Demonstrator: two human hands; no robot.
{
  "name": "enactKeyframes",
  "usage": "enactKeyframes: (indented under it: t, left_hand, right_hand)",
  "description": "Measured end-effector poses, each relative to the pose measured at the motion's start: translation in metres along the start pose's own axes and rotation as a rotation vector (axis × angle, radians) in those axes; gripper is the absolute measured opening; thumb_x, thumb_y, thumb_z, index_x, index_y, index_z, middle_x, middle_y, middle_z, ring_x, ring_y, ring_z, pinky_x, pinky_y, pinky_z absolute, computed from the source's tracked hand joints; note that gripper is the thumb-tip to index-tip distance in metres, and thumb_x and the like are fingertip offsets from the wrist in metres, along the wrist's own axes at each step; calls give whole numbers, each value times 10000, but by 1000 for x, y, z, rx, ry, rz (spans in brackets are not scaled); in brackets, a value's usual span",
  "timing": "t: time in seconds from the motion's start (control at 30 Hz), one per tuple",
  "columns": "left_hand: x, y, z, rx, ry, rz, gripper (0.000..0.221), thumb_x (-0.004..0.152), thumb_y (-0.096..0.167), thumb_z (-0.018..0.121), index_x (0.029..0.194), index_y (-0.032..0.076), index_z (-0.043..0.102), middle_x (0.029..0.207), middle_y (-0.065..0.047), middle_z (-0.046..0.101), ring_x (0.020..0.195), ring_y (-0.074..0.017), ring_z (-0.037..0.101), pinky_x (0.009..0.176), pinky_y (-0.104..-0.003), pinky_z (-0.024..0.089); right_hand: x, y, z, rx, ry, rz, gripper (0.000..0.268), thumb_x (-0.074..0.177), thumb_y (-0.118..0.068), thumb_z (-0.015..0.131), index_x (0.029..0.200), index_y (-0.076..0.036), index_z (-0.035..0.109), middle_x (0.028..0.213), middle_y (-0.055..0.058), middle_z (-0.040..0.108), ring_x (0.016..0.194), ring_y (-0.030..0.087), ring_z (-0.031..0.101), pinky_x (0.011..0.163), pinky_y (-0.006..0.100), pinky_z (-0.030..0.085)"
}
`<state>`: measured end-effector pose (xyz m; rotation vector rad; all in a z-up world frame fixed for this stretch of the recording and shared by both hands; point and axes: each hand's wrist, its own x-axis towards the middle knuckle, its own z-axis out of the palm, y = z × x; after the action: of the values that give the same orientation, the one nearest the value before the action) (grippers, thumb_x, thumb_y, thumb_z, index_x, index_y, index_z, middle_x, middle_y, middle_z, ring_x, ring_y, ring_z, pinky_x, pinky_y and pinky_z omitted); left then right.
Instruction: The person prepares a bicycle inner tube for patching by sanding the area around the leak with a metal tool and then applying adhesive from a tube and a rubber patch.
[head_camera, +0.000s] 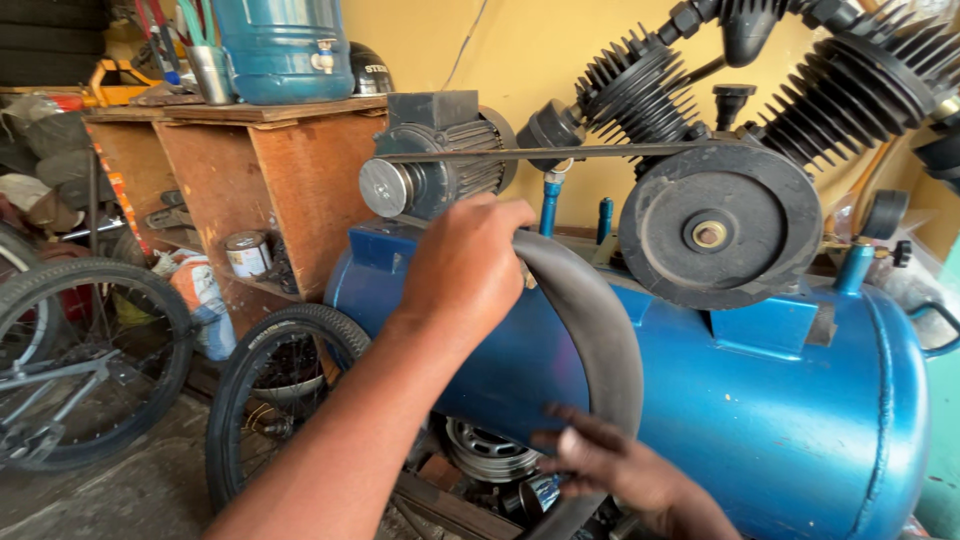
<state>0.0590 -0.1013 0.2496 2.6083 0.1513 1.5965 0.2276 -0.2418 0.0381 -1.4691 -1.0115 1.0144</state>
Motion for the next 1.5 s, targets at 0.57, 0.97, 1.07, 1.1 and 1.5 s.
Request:
enactKeyframes:
  t: [0.57,0.97,1.07,1.1,1.5]
  left_hand:
    - [-132,-63,11,-64,-180,-779,659,822,103,726,1446,219,549,1137,-156,720,1055,-356,717,900,-444,566]
    - [-174,-46,99,-188,244,-448,786,881,74,712,1524,-29,272,1422,-310,522,1246,-457,587,987,-472,498]
    - [-182,-48,100,-379,95,-652,664,900,100,654,1501,66,374,1216,-198,700,1103,-356,730,892,-425,577]
    - [-182,-49,101,-359,112,-652,623,895,82,646,1477,70,422,1178,-199,715,1070,-363,734,872,-438,577]
    - [-187,-57,61,-1370,-502,-729,334,880,10,679,1213,8,697,1061,-38,744,989,-122,672,945,-299,524]
  right_hand:
    - [2,-154,12,183,536,-712,286,990,-230,654,971,45,731,917,88,741,849,197,704,834,400,616]
    - [-1,-173,64,-584,464,-630,334,946,-321,665,1043,-22,778,823,70,781,800,109,669,744,313,560]
    - [4,-170,62,-627,421,-697,334,950,-312,664,1071,-17,764,912,59,802,889,105,712,812,301,573]
    - [6,-169,63,-627,410,-691,332,953,-306,665,1084,-16,761,934,71,800,907,113,709,821,307,572]
    - [35,-139,45,-642,365,-675,336,932,-209,670,1253,-113,701,1197,22,760,1034,133,683,889,319,538]
